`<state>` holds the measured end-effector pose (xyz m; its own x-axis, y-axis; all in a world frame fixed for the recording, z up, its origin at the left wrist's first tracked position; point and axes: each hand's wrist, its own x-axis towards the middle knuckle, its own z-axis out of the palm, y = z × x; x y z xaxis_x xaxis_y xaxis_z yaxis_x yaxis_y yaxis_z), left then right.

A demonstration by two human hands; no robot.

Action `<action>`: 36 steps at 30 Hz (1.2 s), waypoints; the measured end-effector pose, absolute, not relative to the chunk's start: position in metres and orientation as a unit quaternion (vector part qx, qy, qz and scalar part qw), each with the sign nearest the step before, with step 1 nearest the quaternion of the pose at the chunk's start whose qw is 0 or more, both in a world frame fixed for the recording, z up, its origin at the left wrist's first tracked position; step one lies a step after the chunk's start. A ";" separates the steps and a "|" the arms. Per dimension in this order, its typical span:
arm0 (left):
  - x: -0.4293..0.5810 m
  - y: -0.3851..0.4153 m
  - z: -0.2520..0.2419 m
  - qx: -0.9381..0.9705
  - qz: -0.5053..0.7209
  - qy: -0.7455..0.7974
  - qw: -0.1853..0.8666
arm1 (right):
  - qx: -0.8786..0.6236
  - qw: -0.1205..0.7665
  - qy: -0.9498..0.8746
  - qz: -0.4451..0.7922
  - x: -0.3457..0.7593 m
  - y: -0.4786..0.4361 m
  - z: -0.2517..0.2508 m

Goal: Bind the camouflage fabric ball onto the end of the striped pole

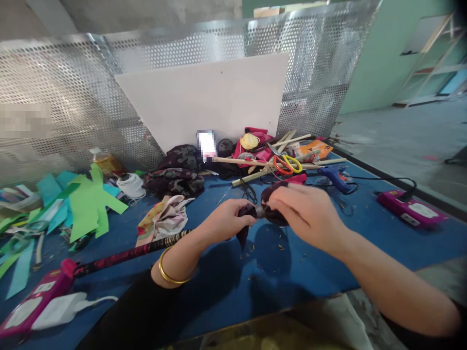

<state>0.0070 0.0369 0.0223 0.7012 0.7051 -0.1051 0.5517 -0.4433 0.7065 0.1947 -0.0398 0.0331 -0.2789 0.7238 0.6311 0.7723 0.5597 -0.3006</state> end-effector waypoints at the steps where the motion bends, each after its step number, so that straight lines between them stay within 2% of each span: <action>1: 0.007 0.036 0.023 0.842 0.096 0.363 0.388 | -0.479 0.368 -0.796 -0.037 0.198 -0.034 0.037; 8: 0.006 0.032 0.027 0.854 0.061 0.322 0.405 | -0.477 0.333 -0.813 0.017 0.210 0.004 0.045; 11: 0.007 0.031 0.027 0.865 0.038 0.300 0.401 | -0.471 0.320 -0.814 0.119 0.216 0.021 0.041; 16: 0.007 0.029 0.032 0.883 0.039 0.273 0.380 | -0.416 0.312 -0.762 0.387 0.225 0.051 0.011; 22: 0.005 0.031 0.035 0.871 0.133 0.313 0.354 | -0.409 0.308 -0.707 0.487 0.218 0.057 -0.041; 27: 0.005 0.035 0.035 0.819 0.166 0.380 0.397 | -0.449 0.332 -0.670 0.489 0.200 0.035 -0.059; 32: -0.002 0.043 0.045 0.749 0.200 0.417 0.475 | -0.493 0.386 -0.653 0.425 0.192 -0.005 -0.049; 34: -0.006 0.045 0.048 0.731 0.205 0.412 0.504 | -0.507 0.400 -0.684 0.340 0.192 -0.024 -0.041; 36: -0.009 0.047 0.050 0.714 0.194 0.412 0.532 | -0.517 0.410 -0.726 0.195 0.189 -0.042 -0.034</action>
<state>-0.0089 0.0471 0.0504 0.5853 0.7946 -0.1615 0.3829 -0.0952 0.9189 0.1886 -0.0417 -0.0339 -0.1299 0.9104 0.3927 0.5907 0.3892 -0.7068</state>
